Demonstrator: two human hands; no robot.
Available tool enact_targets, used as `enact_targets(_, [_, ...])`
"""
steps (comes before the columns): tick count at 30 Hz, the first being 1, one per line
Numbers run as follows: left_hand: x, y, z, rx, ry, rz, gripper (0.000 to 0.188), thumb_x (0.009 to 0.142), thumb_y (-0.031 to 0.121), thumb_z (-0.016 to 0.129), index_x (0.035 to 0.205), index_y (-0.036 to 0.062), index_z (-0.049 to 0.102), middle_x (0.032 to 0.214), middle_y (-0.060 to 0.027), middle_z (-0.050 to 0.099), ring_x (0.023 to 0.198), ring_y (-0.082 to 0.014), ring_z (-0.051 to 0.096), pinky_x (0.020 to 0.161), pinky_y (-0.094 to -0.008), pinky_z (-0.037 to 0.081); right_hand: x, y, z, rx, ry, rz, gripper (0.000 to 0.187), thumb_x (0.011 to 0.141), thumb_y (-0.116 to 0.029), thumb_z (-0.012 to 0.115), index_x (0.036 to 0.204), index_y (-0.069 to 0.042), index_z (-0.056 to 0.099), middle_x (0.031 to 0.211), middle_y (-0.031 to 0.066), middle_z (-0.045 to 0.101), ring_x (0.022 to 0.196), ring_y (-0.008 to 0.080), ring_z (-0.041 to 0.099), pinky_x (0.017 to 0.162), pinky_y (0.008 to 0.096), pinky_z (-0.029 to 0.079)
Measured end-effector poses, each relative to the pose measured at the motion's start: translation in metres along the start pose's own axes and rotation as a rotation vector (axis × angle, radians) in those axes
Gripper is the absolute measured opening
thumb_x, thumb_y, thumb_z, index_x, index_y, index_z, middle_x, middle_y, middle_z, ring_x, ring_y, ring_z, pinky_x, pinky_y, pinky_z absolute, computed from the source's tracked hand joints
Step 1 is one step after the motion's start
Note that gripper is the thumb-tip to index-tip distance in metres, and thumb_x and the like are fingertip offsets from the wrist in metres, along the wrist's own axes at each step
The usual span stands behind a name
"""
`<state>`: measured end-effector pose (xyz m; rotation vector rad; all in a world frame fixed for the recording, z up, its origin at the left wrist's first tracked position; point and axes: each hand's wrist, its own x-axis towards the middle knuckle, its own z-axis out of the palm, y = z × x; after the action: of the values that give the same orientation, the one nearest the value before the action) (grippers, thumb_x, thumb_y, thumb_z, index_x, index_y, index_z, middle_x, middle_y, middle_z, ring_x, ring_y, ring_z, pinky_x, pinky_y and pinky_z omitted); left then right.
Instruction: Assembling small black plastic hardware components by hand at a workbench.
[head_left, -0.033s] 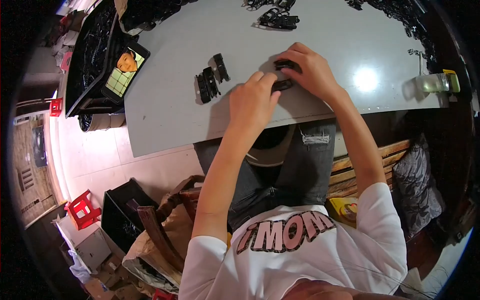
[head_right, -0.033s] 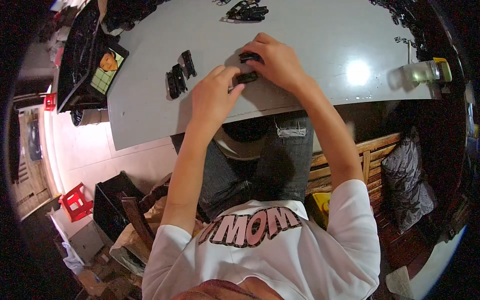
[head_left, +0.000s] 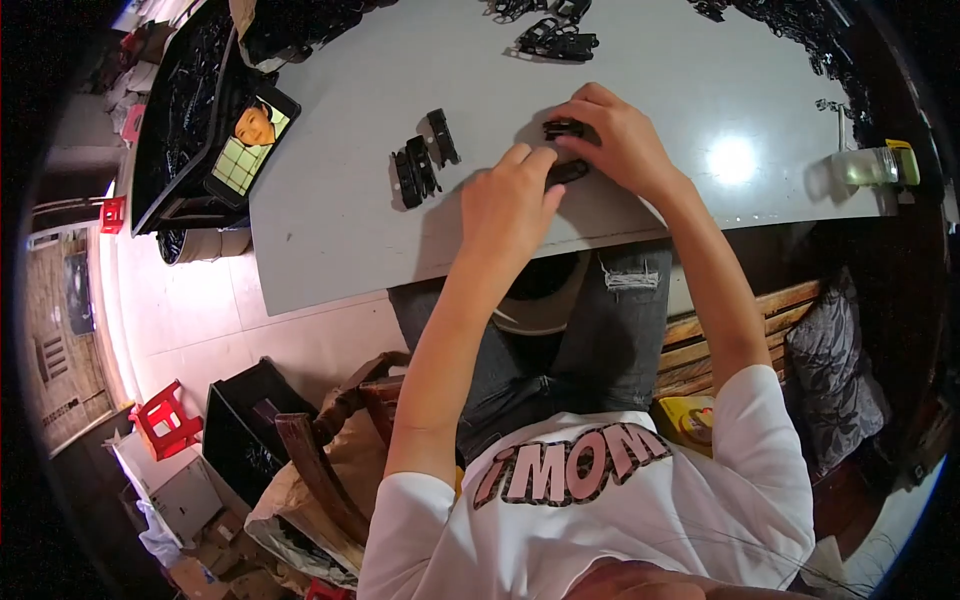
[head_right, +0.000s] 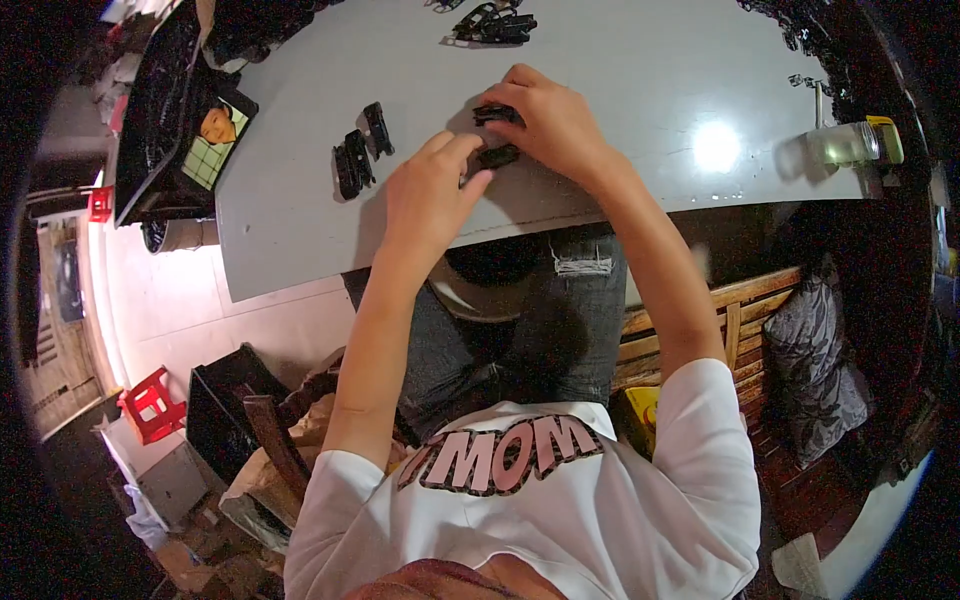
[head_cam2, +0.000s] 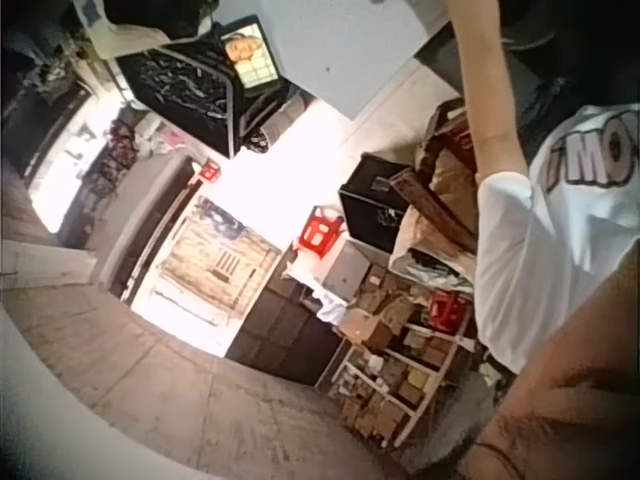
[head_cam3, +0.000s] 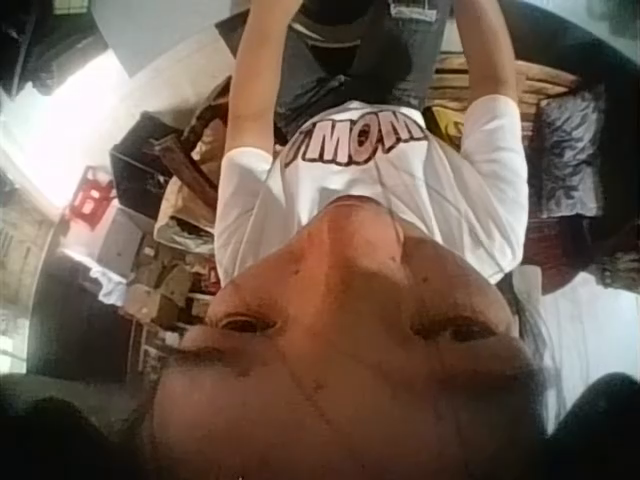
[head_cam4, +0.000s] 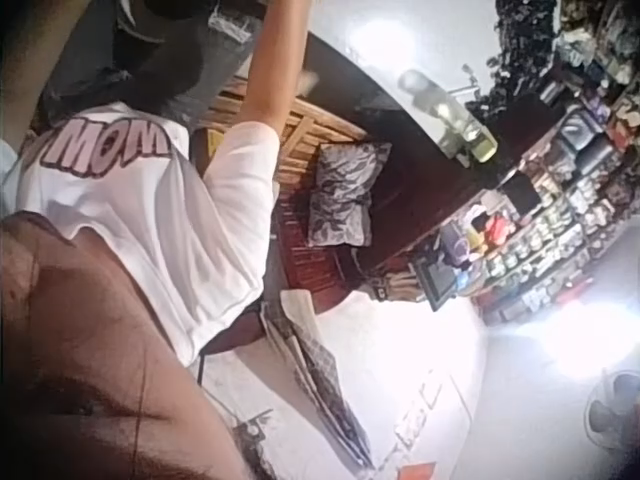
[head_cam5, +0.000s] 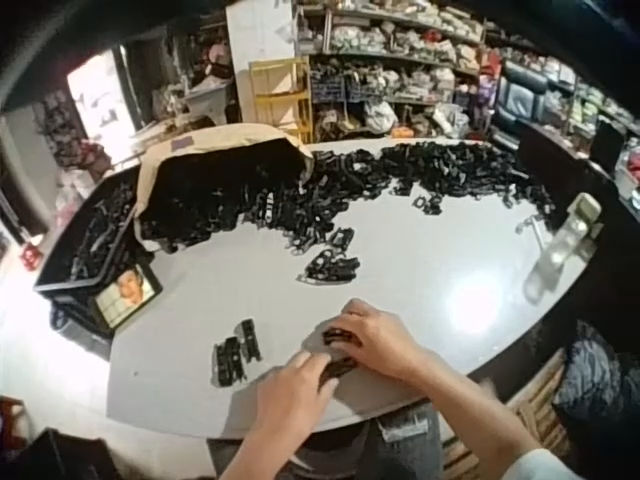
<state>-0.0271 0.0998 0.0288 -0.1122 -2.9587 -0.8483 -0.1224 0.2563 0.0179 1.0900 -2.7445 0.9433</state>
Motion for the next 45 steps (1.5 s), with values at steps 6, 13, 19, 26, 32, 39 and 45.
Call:
enact_targets(6, [-0.027, -0.010, -0.012, -0.163, 0.122, -0.045, 0.019, 0.077, 0.016, 0.068, 0.094, 0.0109, 0.060, 0.084, -0.0071, 0.058, 0.069, -0.0268, 0.061, 0.059, -0.0364, 0.048, 0.034, 0.029, 0.006, -0.181, 0.374, 0.003, 0.025, 0.081, -0.016, 0.064, 0.105, -0.010, 0.060, 0.102, 0.0076, 0.057, 0.082, 0.0285, 0.060, 0.070, 0.0375, 0.049])
enact_targets(13, [-0.014, -0.050, -0.045, -0.038, 0.367, -0.187, 0.014, 0.079, 0.015, 0.067, 0.086, 0.0071, 0.059, 0.080, -0.0066, 0.057, 0.068, -0.0242, 0.059, 0.059, -0.0356, 0.046, 0.055, 0.053, 0.005, -0.407, 0.340, 0.051, 0.016, 0.083, -0.012, 0.057, 0.099, -0.009, 0.061, 0.093, 0.0089, 0.059, 0.078, 0.0320, 0.060, 0.067, 0.0422, 0.049])
enact_targets(19, [0.036, -0.053, -0.052, 0.409, 0.205, -0.136, 0.022, 0.082, 0.025, 0.063, 0.086, 0.0038, 0.058, 0.085, -0.0115, 0.060, 0.077, -0.0317, 0.062, 0.065, -0.0420, 0.049, 0.013, 0.044, -0.018, -0.414, 0.055, 0.257, 0.016, 0.081, -0.014, 0.061, 0.095, -0.006, 0.061, 0.091, 0.0088, 0.061, 0.074, 0.0297, 0.061, 0.065, 0.0390, 0.049])
enact_targets(26, [0.047, -0.049, -0.041, 0.304, 0.107, -0.086, 0.018, 0.078, 0.013, 0.063, 0.092, 0.0035, 0.060, 0.090, -0.0153, 0.062, 0.079, -0.0352, 0.062, 0.068, -0.0437, 0.050, -0.006, 0.025, -0.018, -0.135, 0.181, 0.229, 0.021, 0.077, -0.010, 0.067, 0.096, -0.003, 0.062, 0.094, 0.0107, 0.060, 0.076, 0.0255, 0.059, 0.067, 0.0341, 0.048])
enact_targets(32, [-0.011, -0.036, -0.051, -0.771, 0.026, -0.249, 0.019, 0.079, 0.007, 0.067, 0.097, 0.0026, 0.062, 0.084, -0.0044, 0.061, 0.063, -0.0104, 0.056, 0.060, -0.0245, 0.045, -0.027, -0.011, -0.027, 0.159, -0.031, -0.004, 0.028, 0.074, -0.002, 0.067, 0.102, -0.004, 0.063, 0.101, 0.0082, 0.058, 0.090, 0.0245, 0.060, 0.073, 0.0320, 0.049])
enact_targets(39, [-0.049, -0.045, -0.024, -0.832, -0.004, -0.237, 0.032, 0.077, -0.002, 0.067, 0.108, 0.0029, 0.064, 0.086, -0.0039, 0.063, 0.066, -0.0073, 0.058, 0.061, -0.0216, 0.047, -0.030, -0.015, -0.018, 0.055, -0.112, -0.108, 0.030, 0.071, -0.003, 0.068, 0.101, -0.007, 0.064, 0.103, 0.0082, 0.058, 0.091, 0.0271, 0.060, 0.077, 0.0343, 0.051])
enact_targets(45, [-0.050, -0.039, -0.021, -0.791, -0.057, -0.327, 0.018, 0.080, 0.012, 0.070, 0.095, 0.0023, 0.068, 0.070, -0.0048, 0.065, 0.063, -0.0115, 0.060, 0.060, -0.0232, 0.047, -0.035, -0.019, -0.004, -0.151, -0.043, -0.181, 0.029, 0.070, -0.005, 0.068, 0.097, -0.005, 0.061, 0.098, 0.0077, 0.058, 0.087, 0.0268, 0.059, 0.074, 0.0352, 0.051])
